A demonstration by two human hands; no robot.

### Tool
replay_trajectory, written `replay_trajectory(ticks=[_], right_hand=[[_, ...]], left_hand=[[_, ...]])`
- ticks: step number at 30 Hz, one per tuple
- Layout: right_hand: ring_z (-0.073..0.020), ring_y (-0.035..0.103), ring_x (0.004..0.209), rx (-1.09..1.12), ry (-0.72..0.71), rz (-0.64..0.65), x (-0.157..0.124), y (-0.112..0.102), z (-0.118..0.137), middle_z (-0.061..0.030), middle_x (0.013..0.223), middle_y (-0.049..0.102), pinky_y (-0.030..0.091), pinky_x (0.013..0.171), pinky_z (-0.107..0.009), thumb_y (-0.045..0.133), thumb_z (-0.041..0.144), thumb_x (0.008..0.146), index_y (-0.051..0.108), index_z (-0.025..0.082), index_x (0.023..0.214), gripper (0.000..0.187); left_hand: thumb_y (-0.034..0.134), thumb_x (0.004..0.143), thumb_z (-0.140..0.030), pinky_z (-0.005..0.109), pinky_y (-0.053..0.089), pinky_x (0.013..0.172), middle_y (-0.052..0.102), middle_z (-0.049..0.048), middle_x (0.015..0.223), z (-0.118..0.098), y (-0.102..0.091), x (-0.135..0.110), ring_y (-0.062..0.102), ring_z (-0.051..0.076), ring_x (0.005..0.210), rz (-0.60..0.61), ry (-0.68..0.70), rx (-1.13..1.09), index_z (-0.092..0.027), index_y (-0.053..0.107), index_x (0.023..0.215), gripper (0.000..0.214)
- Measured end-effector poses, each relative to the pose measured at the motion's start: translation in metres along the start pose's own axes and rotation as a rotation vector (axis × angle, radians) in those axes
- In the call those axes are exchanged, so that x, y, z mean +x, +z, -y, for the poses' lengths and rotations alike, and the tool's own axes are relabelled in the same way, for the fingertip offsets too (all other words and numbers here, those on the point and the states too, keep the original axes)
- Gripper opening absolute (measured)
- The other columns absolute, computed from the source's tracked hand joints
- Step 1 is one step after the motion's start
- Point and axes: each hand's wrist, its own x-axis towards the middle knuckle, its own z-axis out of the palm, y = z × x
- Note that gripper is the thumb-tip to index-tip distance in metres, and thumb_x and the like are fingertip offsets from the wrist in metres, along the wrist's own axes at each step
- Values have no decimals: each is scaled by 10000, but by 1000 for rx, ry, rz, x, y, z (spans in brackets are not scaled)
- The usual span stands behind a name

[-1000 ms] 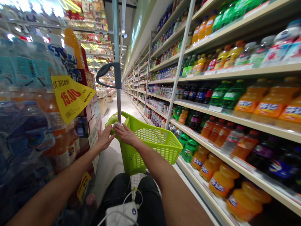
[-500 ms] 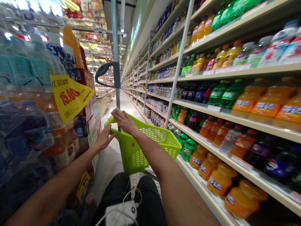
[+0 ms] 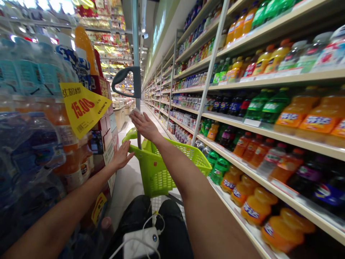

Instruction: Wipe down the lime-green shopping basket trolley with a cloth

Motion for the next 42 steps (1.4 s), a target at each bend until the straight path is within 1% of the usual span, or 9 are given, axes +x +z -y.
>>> replay_trajectory(ticks=[4,12,15,18,22,25,32,35,42], right_hand=[[-240,130,1366,0,6,15,2,-2,0,-94,1444,300,85,1117,-508,316,48,854,323,115,1359,509],[-228,265,1329,-18,-64,100,-69,43,54,-99,1394,388,203,1098,-485,318,61,863,415,103,1302,452],[-216,285,1321,-25,-75,88,-80,48,57,-86,1381,411,209,1100,-472,296,34,859,399,99,1312,469],[-224,265,1329,-14,-79,78,-66,38,43,-89,1389,399,191,1105,-473,323,45,855,386,110,1324,478],[-232,188,1355,-8,17,22,-32,15,18,-117,1409,360,138,1112,-480,355,35,837,362,105,1340,508],[-241,175,1358,-2,68,-22,-19,6,14,-126,1413,350,131,1110,-487,352,37,841,364,94,1337,500],[-235,252,1335,42,-41,79,-44,26,37,-89,1401,381,180,1107,-461,366,68,844,426,129,1304,468],[-237,255,1334,52,-69,86,-47,27,35,-83,1403,378,180,1107,-461,369,85,851,426,133,1305,460],[-254,215,1346,44,74,-17,-24,10,15,-110,1412,357,162,1099,-495,336,64,862,344,106,1352,492]], left_hand=[[291,871,-502,548,61,1085,253,109,1464,0,-3,1,202,253,1352,18,28,23,-164,186,1401,638],[323,860,-504,579,29,1072,231,124,1468,0,-3,1,176,269,1358,45,61,66,-154,203,1397,652],[319,861,-496,578,16,1074,224,124,1470,-2,-1,1,165,266,1361,41,45,74,-153,215,1394,642],[310,861,-498,592,13,1069,215,119,1473,-4,-1,2,145,270,1365,41,36,89,-142,220,1392,645],[286,865,-504,612,29,1062,236,115,1467,-5,-5,2,149,272,1364,43,37,127,-123,223,1389,651],[272,868,-505,612,51,1063,252,109,1462,-4,-8,1,165,270,1360,47,40,155,-123,227,1387,645],[265,871,-512,583,78,1070,246,109,1464,-3,-10,4,173,264,1359,55,28,178,-145,226,1389,636],[271,873,-499,572,91,1072,239,111,1467,-7,-12,7,156,259,1364,33,23,177,-143,209,1394,634],[304,873,-449,552,72,1084,216,110,1474,-20,-22,12,145,229,1369,-22,33,145,-130,193,1395,622]])
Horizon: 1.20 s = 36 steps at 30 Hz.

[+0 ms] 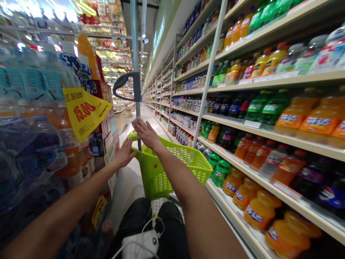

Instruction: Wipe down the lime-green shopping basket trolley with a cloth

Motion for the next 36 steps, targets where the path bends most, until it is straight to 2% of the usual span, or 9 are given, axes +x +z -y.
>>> replay_trajectory(ticks=[3,10,13,20,24,29,36], right_hand=[[-257,223,1344,11,-5,17,-6,5,5,-110,1406,368,172,1097,-490,346,73,863,360,111,1345,483],[-260,291,1316,6,-84,119,-53,40,36,-108,1391,391,266,1064,-482,376,116,874,417,109,1309,437],[-255,293,1316,5,-96,136,-60,43,38,-102,1389,395,285,1057,-479,373,116,878,421,104,1303,429],[-269,254,1330,27,47,100,-53,33,30,-116,1387,395,255,1065,-501,362,95,876,420,104,1305,432],[-248,254,1333,99,81,109,-73,51,44,-121,1386,395,287,1051,-488,382,69,860,431,125,1298,444],[-230,260,1334,200,233,58,-101,81,71,-142,1350,440,310,1036,-469,393,78,864,467,129,1271,417],[-252,265,1329,201,281,63,-125,102,107,-143,1366,417,284,1040,-493,402,96,868,449,128,1287,423]], left_hand=[[317,870,-440,551,69,1085,219,118,1472,-2,-1,0,144,234,1369,-27,-7,-7,-116,187,1396,631],[308,874,-453,545,74,1084,230,119,1469,-3,8,-5,166,230,1364,-27,-25,-22,-144,188,1399,621],[295,879,-447,545,81,1083,225,115,1471,-2,12,-6,159,225,1366,-24,-39,-25,-147,191,1399,610],[303,869,-466,566,102,1073,207,117,1477,-1,14,-7,128,254,1370,-14,-55,-5,-148,169,1408,640],[285,876,-468,568,104,1071,206,127,1474,-4,24,-17,149,245,1367,-26,-33,-1,-134,199,1397,626],[306,879,-413,555,111,1075,219,148,1466,-7,37,-36,175,243,1361,-34,-2,1,-113,237,1382,590],[324,869,-397,550,142,1069,224,141,1465,-9,54,-59,174,238,1362,-26,29,32,-113,217,1389,602]])
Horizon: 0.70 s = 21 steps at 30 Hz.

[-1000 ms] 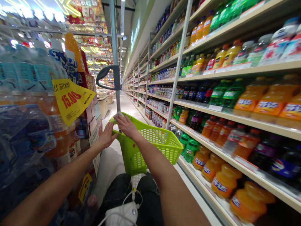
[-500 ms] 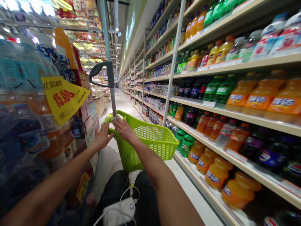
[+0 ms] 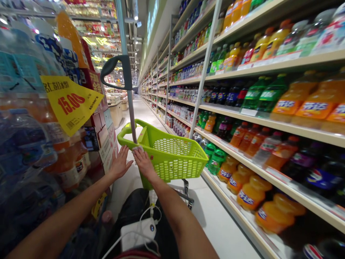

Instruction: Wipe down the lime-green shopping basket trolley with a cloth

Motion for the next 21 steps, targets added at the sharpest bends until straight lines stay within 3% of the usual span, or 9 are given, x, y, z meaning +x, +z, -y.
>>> replay_trajectory(ticks=[7,10,13,17,21], right_hand=[[-258,282,1321,44,31,114,-48,38,14,-147,1376,400,331,999,-511,394,67,859,447,146,1285,436],[-250,275,1325,95,59,146,-61,42,17,-149,1364,416,363,976,-512,374,40,855,444,143,1286,448],[-224,225,1346,148,81,63,-49,30,13,-146,1367,414,342,1011,-476,365,57,866,436,141,1296,444],[-210,161,1362,128,150,-105,-8,5,0,-130,1397,375,253,1078,-445,341,78,877,429,142,1310,446],[-234,181,1357,85,147,-74,3,5,-7,-143,1380,397,259,1058,-498,357,86,879,438,135,1299,431]], left_hand=[[333,863,-392,552,152,1065,235,139,1458,6,32,-22,190,246,1357,60,6,43,-123,255,1380,588],[324,863,-395,564,158,1059,236,143,1457,8,38,-26,187,247,1357,71,13,47,-100,248,1379,600],[322,862,-396,571,165,1054,235,146,1457,8,36,-23,192,252,1356,64,1,45,-106,242,1383,601],[318,863,-390,572,134,1061,215,145,1465,3,26,-9,171,252,1361,22,-38,38,-117,210,1395,607],[318,863,-386,558,116,1071,212,137,1469,-5,18,0,147,250,1367,13,-12,43,-113,193,1399,615]])
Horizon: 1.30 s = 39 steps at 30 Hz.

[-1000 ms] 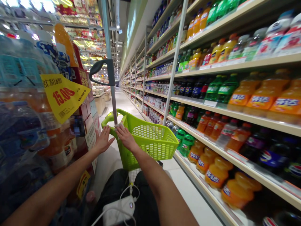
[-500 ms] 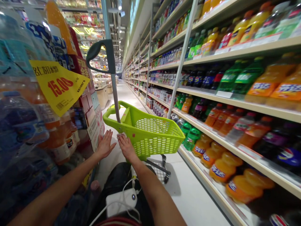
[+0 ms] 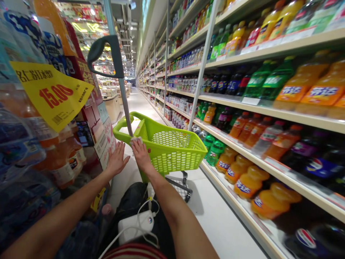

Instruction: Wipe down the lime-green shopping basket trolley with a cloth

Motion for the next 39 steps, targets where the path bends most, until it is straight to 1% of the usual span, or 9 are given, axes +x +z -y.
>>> replay_trajectory(ticks=[7,11,14,18,21,24,28,31,39], right_hand=[[-250,235,1340,-17,-38,191,-70,42,2,-146,1382,393,324,1013,-518,373,87,874,413,140,1312,443],[-259,285,1319,4,-24,243,-97,48,1,-149,1350,437,370,988,-499,390,55,852,444,130,1287,445],[-227,235,1342,55,-18,171,-88,37,0,-148,1348,440,365,1000,-480,355,54,862,448,134,1284,439],[-200,112,1371,91,9,-14,-47,17,-1,-132,1398,373,270,1069,-464,317,71,873,425,131,1307,451],[-204,124,1369,74,22,-32,-28,15,-4,-126,1394,381,251,1075,-477,316,62,866,432,139,1303,459],[-219,165,1361,53,21,53,-40,24,-6,-146,1369,413,283,1052,-493,356,73,865,448,125,1287,435],[-233,218,1347,46,36,168,-77,37,-6,-173,1340,442,326,1017,-506,387,70,861,470,103,1261,410],[-231,224,1346,65,43,160,-89,35,-6,-166,1337,448,344,1003,-509,349,54,864,471,114,1262,420],[-214,131,1369,39,41,1,-34,7,-7,-135,1401,366,228,1077,-484,352,94,872,414,127,1314,448]], left_hand=[[342,851,-367,563,77,1074,202,135,1472,-4,17,-19,127,247,1371,70,118,25,-111,220,1390,608],[353,845,-352,551,42,1081,213,135,1470,-2,26,-29,134,247,1369,94,139,33,-108,251,1379,596],[354,841,-350,545,74,1081,208,140,1471,-2,25,-25,117,249,1372,96,122,34,-109,246,1382,603],[341,841,-343,558,97,1071,174,147,1477,-6,16,-14,89,248,1376,84,89,36,-94,201,1394,623],[351,836,-332,554,66,1076,162,132,1482,-12,11,-7,82,238,1378,72,81,41,-106,180,1402,633],[373,825,-319,541,53,1082,159,118,1484,-17,11,-8,71,231,1380,88,107,44,-114,185,1403,640],[394,811,-303,539,47,1085,151,115,1485,-21,18,-16,63,231,1380,125,143,46,-107,200,1398,649],[387,816,-306,544,47,1085,160,114,1484,-24,23,-19,68,231,1380,127,162,41,-102,219,1392,634],[348,843,-350,538,12,1088,178,117,1481,-27,21,-8,64,233,1379,68,136,44,-112,213,1394,615]])
